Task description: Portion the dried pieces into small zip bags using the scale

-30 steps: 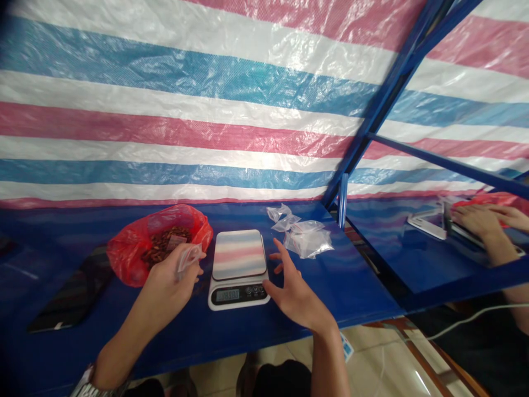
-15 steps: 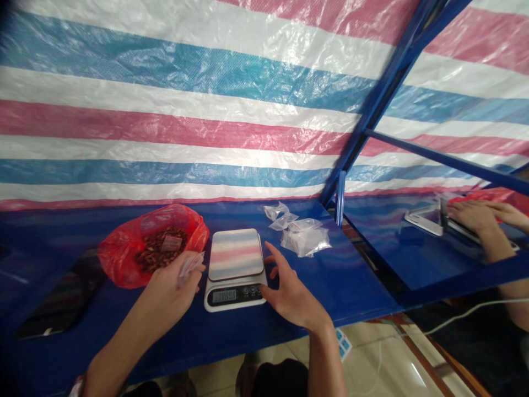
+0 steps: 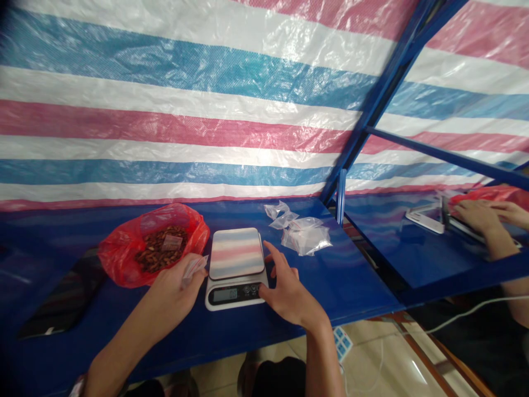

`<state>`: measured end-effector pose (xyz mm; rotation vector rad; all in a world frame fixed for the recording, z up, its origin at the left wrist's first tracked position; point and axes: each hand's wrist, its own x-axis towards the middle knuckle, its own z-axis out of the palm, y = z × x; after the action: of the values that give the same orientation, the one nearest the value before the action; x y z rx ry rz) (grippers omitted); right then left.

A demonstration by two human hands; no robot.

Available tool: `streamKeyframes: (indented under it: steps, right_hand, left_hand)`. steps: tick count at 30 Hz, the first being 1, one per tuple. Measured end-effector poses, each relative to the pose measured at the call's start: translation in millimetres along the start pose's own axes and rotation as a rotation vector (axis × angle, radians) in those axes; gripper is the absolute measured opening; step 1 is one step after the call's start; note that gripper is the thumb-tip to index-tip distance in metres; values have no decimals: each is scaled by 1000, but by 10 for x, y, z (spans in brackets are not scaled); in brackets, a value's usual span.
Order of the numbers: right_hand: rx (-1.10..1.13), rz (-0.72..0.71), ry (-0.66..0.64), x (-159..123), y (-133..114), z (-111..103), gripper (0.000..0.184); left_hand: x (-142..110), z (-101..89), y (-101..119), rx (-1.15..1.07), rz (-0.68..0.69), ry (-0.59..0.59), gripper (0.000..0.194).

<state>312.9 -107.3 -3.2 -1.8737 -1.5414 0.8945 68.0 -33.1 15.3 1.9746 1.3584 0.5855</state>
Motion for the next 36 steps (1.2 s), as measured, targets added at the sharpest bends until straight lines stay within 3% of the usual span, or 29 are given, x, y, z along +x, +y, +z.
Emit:
streamKeyframes:
  steps: [8,14,18,21,24,29,32,34,36]
  right_hand:
    - [-22,84,-55,54,-70,26,94]
    - [48,-14,30,21,63,49,92]
    - [209,-121,172,29,88,8,82]
    - [278,-203,317,89,46,-19,70]
    - [248,-284,409,153,-37,15,50]
    - [49,-464,474,155,-465,325,31]
    - [-47,-576,368,193,-877,604,31]
    - [-135,-620,301,314,-1138,765,29]
    - [-267,-629,265,514,-1334,887,25]
  left_hand:
    - [8,6,-28,-42,32,-28,17]
    - [12,-26,-53,-49,26,2,15]
    - [4,-63,-70,-114,86,96,15]
    - [-17,-90,-52,-188,145,199,27]
    - [-33,-140,-27,-240,191,375,40]
    - [-33,-364,-83,-250,101,807,36]
    - [-45,-536,-168,-154,-47,999,36]
    - [-62,-623,-206,-84,-197,1026,40]
    - [-83,-669,-212,-9,-370,948,48]
